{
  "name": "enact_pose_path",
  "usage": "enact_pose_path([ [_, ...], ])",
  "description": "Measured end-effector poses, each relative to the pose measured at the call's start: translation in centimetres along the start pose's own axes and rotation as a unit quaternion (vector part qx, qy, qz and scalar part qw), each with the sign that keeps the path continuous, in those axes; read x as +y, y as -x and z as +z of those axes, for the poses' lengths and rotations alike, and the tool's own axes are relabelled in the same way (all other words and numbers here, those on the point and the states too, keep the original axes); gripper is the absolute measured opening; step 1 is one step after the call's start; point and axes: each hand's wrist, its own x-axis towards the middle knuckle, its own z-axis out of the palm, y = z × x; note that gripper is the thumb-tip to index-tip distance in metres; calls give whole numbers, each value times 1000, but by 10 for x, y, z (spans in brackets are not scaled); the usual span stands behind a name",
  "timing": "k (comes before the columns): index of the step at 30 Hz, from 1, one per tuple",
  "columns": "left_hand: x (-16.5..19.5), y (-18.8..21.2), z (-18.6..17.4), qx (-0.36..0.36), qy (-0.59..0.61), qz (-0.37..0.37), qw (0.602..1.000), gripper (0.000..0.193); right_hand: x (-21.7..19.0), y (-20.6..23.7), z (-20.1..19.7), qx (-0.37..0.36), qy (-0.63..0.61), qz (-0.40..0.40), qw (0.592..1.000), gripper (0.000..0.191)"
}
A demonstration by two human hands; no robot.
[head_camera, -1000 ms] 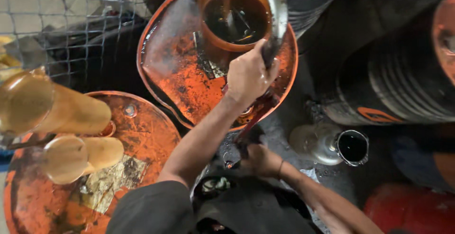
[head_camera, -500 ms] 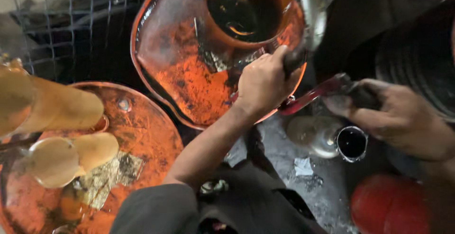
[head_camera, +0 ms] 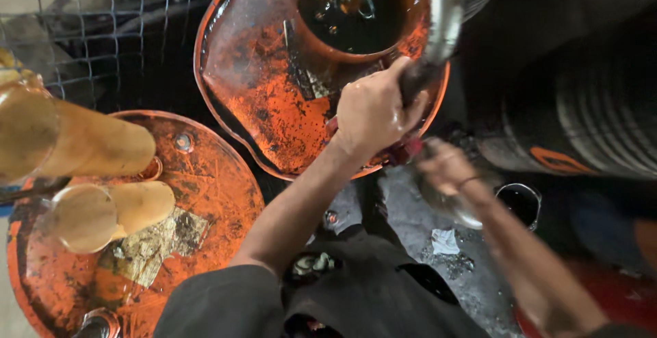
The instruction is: The person uses a manual pump to transfer a dark liquid from a barrel into a yellow pitcher. They then pour the liquid from the pitcher into a metal container on the floor. The person repeats the pumping and pouring process multiple times.
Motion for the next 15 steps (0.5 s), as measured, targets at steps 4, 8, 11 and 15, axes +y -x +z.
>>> enact_pose_path([
  [4, -2, -3, 1, -1, 9, 20, 1000, 43, 72, 4, 91, 51, 504, -150, 849, 34],
  [8, -2, -5, 3, 7, 14, 9, 1000, 38, 89, 53, 134, -35, 484, -307, 819, 22],
  [11, -2, -5, 4, 6, 40, 20, 999, 37, 74, 104, 155, -74, 476, -254, 839, 36],
  [15, -6, -5, 2, 1, 59, 37, 998, 35, 13, 185, 153, -123, 668, -469, 565, 24],
])
